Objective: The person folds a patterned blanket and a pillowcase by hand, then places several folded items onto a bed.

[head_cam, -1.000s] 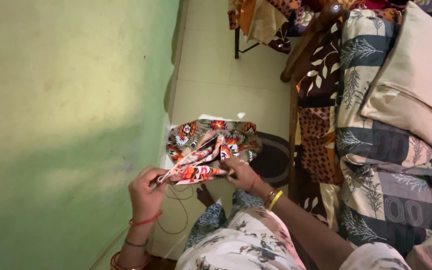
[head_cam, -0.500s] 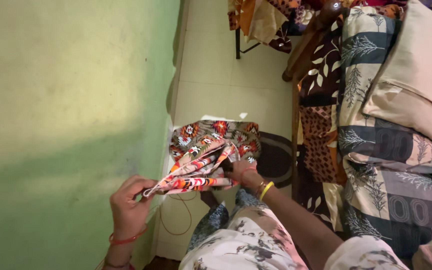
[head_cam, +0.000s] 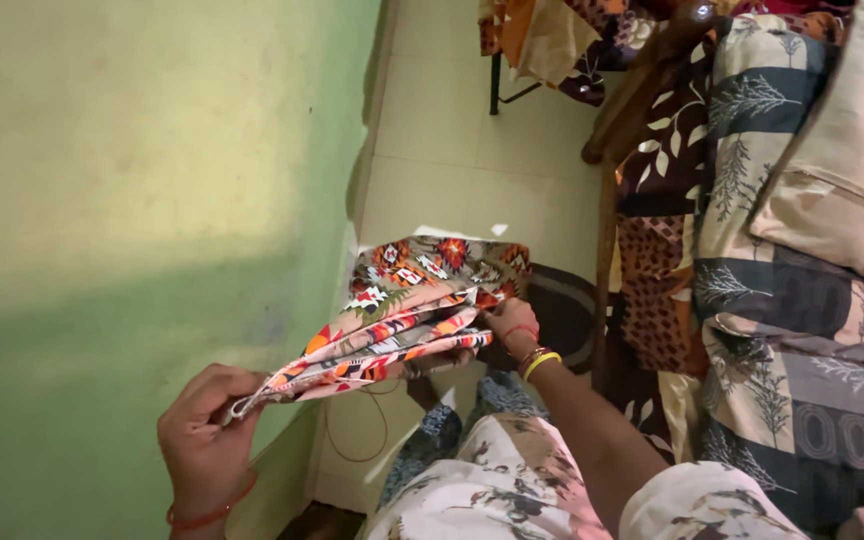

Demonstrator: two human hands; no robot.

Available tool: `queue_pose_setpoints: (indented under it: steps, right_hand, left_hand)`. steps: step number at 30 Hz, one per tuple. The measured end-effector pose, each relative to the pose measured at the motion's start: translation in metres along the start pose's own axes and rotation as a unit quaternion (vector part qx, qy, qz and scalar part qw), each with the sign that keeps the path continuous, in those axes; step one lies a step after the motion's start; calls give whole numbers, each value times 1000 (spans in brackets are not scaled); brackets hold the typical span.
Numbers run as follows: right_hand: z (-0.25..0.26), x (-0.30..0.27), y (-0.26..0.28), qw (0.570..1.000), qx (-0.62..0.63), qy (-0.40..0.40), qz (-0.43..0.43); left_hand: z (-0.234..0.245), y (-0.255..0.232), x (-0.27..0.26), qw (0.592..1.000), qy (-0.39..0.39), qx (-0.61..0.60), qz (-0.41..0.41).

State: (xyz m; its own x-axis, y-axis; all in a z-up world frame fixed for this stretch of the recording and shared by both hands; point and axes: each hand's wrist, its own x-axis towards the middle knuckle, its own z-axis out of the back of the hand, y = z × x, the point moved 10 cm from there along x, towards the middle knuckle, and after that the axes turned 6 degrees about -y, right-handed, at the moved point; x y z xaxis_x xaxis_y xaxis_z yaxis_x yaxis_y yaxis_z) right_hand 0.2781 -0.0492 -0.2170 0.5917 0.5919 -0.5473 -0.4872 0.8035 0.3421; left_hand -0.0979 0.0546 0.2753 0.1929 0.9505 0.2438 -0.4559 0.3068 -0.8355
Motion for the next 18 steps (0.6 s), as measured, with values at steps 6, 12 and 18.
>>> queue_pose_setpoints:
  steps: [6,12,18]
  right_hand:
    - [34,-12,58,969,81,-162,170]
    - [11,13,74,938,284,-148,132]
    - [-21,31,113,952,201,-77,217]
  left_hand:
    - [16,-2,-9,1000,9,-10,18]
    - [36,5,-21,997,-8,-57,44]
    - [53,4,-27,996,-14,-85,30]
